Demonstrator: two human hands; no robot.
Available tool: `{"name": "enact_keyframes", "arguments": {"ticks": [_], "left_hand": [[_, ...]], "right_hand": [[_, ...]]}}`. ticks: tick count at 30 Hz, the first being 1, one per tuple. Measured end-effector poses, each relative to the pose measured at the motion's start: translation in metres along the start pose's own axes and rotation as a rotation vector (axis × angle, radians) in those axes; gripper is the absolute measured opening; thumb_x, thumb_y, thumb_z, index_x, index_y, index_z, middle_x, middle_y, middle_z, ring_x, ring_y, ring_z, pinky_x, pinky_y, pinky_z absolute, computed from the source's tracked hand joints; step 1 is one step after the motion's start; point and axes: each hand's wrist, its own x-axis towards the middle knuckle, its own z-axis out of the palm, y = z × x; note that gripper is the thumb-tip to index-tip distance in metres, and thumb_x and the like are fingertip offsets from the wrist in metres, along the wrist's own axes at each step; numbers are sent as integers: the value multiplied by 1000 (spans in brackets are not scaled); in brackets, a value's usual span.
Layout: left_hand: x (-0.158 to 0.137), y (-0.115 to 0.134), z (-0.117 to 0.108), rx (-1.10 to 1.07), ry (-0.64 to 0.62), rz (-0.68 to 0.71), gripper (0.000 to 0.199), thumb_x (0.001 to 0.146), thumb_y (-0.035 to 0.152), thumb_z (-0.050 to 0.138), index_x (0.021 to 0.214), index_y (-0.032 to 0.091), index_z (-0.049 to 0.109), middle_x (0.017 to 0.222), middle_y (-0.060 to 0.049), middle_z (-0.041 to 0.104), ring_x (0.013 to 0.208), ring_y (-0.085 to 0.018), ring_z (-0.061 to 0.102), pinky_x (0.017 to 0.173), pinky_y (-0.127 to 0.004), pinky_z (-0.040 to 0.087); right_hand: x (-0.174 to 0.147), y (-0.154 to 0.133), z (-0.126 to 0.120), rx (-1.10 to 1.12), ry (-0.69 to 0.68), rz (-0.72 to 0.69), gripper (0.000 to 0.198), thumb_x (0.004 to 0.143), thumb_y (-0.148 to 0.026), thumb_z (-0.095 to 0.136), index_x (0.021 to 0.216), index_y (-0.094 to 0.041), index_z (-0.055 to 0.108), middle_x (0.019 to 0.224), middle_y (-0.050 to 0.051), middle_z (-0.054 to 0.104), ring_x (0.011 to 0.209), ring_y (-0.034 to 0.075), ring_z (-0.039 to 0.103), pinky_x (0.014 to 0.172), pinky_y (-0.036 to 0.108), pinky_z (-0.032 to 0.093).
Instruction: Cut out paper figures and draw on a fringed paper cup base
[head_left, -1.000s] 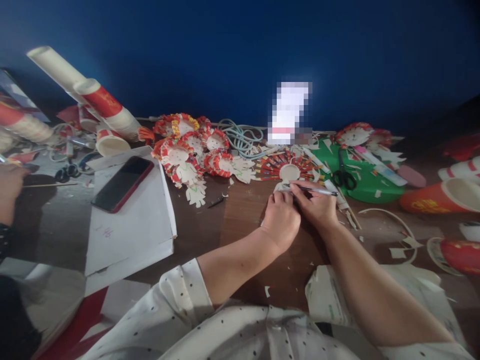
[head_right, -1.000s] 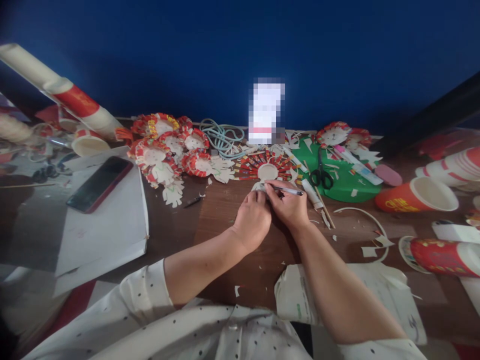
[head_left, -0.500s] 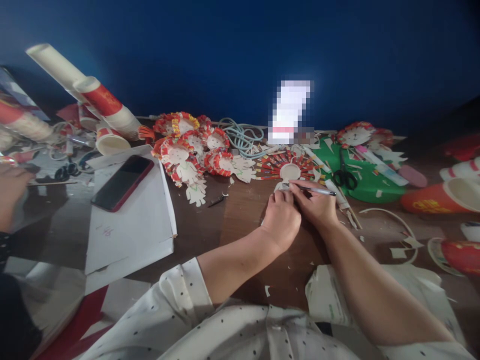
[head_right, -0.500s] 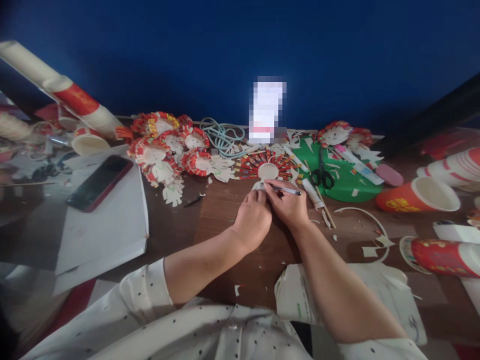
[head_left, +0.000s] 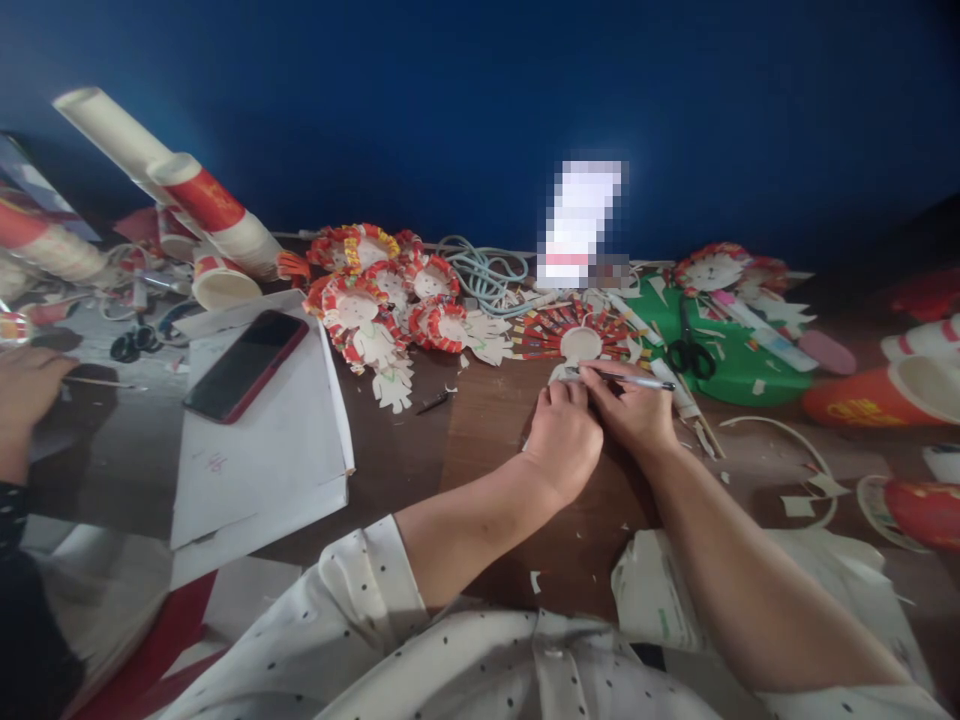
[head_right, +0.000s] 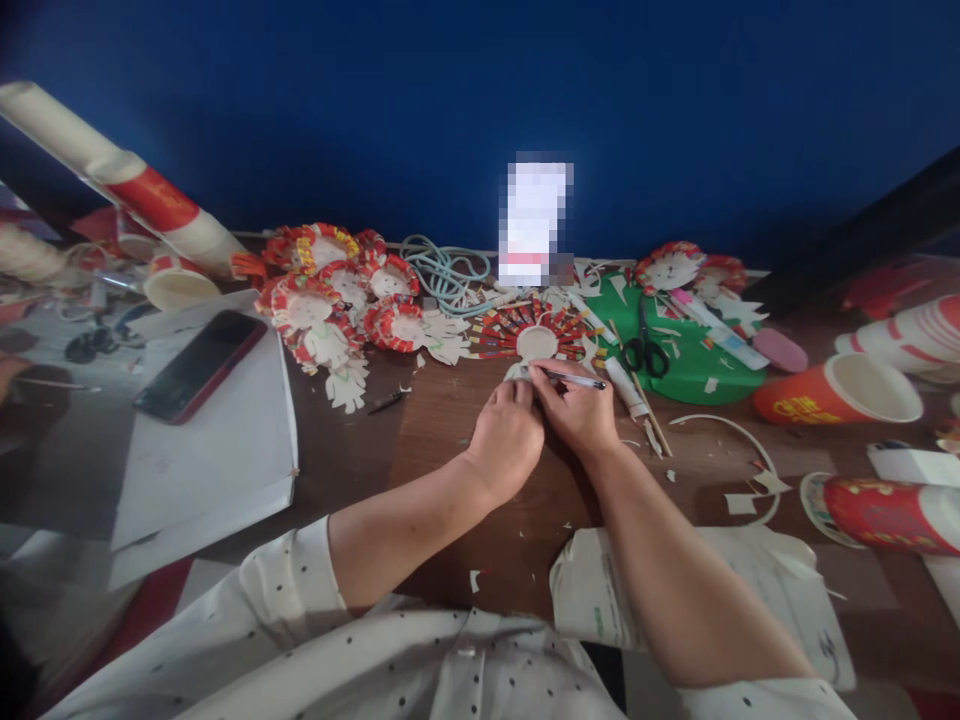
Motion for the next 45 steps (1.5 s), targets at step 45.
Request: {"name": "enact_keyframes", "arguments": {"ticks": [45], "left_hand": [[0,1,4,2,24,-7,49,95,18,43,140,-2,47,117,-22,60,107,-25,57,91,-36,50]], "right_hand": [[0,-6,-4,-63,0,3,27,89,-40,57,86,-20,75,89,8,78,84,24,73,81,36,57]]}}
